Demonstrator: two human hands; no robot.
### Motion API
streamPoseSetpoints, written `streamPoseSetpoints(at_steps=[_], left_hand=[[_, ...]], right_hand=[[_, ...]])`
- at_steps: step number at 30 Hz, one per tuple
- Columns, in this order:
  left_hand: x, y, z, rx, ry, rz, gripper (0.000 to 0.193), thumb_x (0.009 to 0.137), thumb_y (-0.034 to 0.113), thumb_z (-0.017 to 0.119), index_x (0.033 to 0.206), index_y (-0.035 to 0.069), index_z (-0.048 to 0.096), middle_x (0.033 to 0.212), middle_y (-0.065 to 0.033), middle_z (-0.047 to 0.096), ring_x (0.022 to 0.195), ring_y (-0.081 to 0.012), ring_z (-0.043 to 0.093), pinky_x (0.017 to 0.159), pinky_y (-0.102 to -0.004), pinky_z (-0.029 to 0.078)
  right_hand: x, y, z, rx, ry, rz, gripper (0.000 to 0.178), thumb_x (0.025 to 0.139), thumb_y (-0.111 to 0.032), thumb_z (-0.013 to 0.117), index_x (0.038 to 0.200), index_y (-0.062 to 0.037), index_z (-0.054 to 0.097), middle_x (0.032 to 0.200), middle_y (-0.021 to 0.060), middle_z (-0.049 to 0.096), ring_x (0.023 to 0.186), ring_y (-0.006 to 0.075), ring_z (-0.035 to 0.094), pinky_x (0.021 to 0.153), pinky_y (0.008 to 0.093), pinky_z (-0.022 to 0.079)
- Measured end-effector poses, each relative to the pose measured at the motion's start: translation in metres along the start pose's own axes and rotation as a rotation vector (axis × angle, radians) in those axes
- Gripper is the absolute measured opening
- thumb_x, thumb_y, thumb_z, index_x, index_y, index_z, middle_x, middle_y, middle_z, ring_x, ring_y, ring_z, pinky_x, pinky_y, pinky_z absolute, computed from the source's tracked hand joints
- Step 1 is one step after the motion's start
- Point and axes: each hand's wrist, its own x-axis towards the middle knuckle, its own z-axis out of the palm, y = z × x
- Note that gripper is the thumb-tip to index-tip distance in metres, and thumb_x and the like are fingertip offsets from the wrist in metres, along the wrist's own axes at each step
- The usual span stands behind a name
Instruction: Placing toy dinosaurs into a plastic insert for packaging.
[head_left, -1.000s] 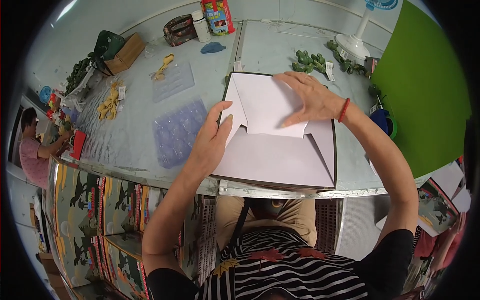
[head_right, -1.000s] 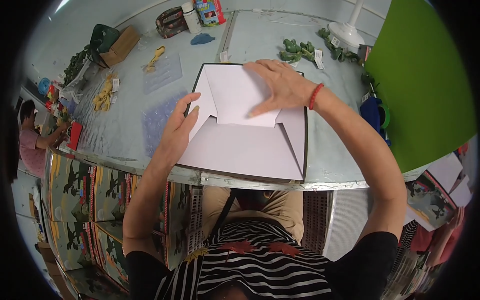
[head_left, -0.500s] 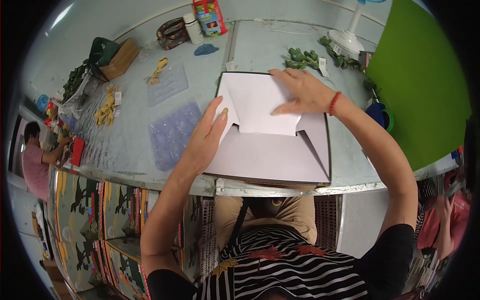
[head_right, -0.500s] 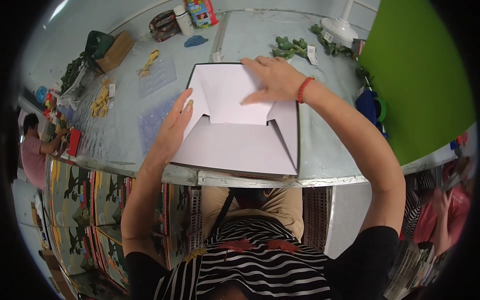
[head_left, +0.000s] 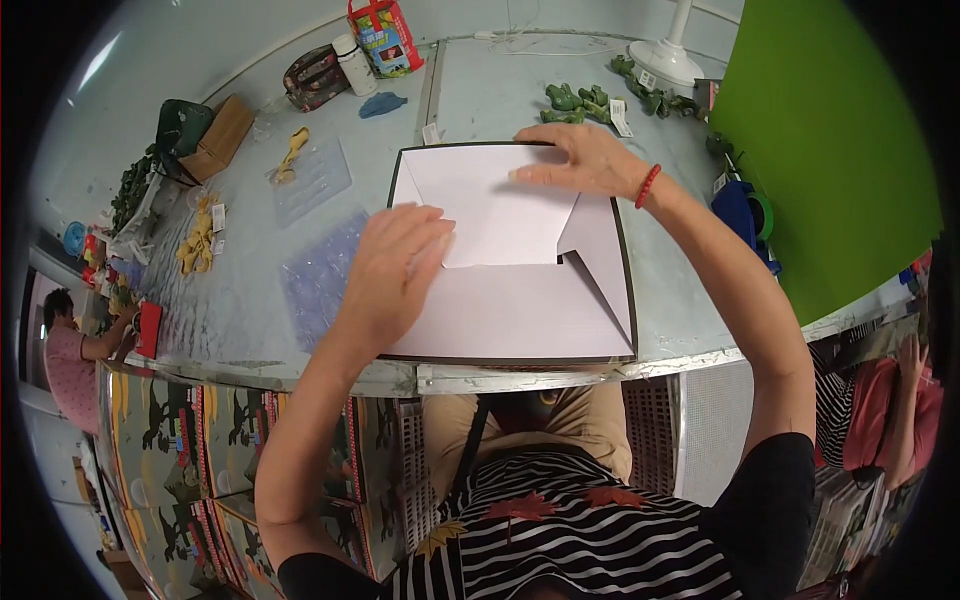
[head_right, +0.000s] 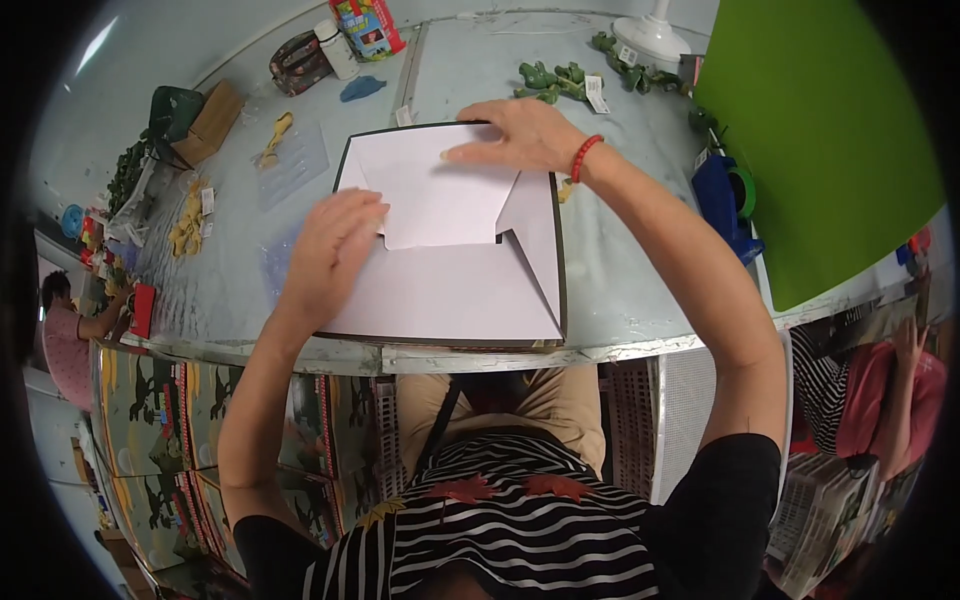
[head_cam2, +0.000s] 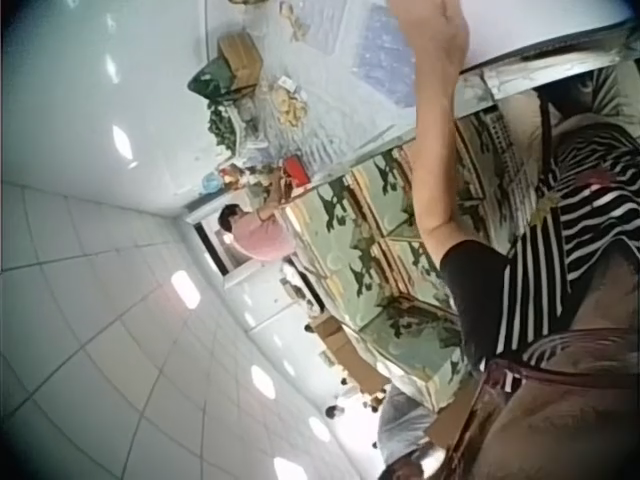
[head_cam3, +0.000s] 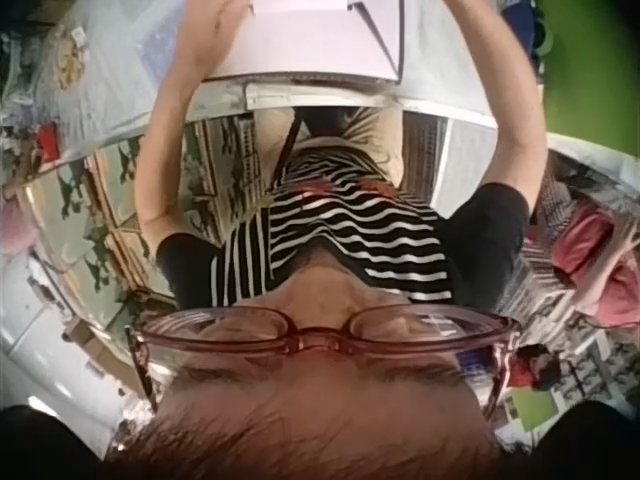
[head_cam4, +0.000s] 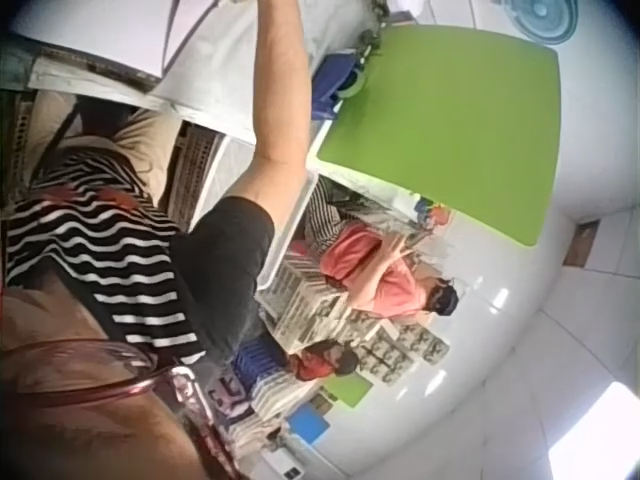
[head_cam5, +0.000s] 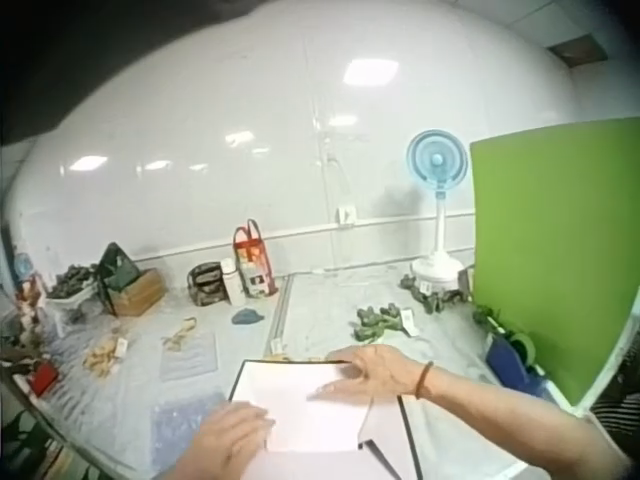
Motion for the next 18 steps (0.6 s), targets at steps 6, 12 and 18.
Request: streamPoseSetpoints(at_steps=[6,12,18], left_hand=[[0.003,0.011,-0.002,0.176,-0.038,0.047,0.017,0.084,0.015,0.054,0.088,0.003,0.065,0.098,-0.0110,0.064,0.101,-0.0277,0.057,0.099,-0.0431,0.029],[-0.004,-0.003,0.005,-0.253,0.152,-0.126,0.019,0.088,0.012,0.051,0.099,0.002,0.063,0.101,-0.0103,0.064,0.100,-0.0193,0.058,0.093,-0.0377,0.038],[-0.076,-0.014,0.042,-0.685,0.931,-0.443,0.025,0.096,0.017,0.044,0.109,-0.001,0.055,0.101,-0.0092,0.059,0.091,-0.0148,0.055,0.079,-0.0276,0.045]], right_hand=[[-0.005,-0.023,0.032,-0.567,0.090,-0.394,0.079,0.074,-0.058,0.063,0.135,-0.0132,0.038,0.128,0.0280,0.039,0.122,0.0393,0.039,0.099,0.0510,0.033],[0.003,-0.013,0.034,-0.471,0.002,-0.383,0.079,0.074,-0.062,0.059,0.137,-0.0183,0.037,0.136,0.0252,0.030,0.126,0.0392,0.031,0.105,0.0528,0.022],[-0.013,-0.002,0.018,-0.433,-0.001,-0.251,0.081,0.077,-0.061,0.056,0.138,-0.0121,0.034,0.137,0.0240,0.031,0.126,0.0414,0.031,0.106,0.0481,0.021]])
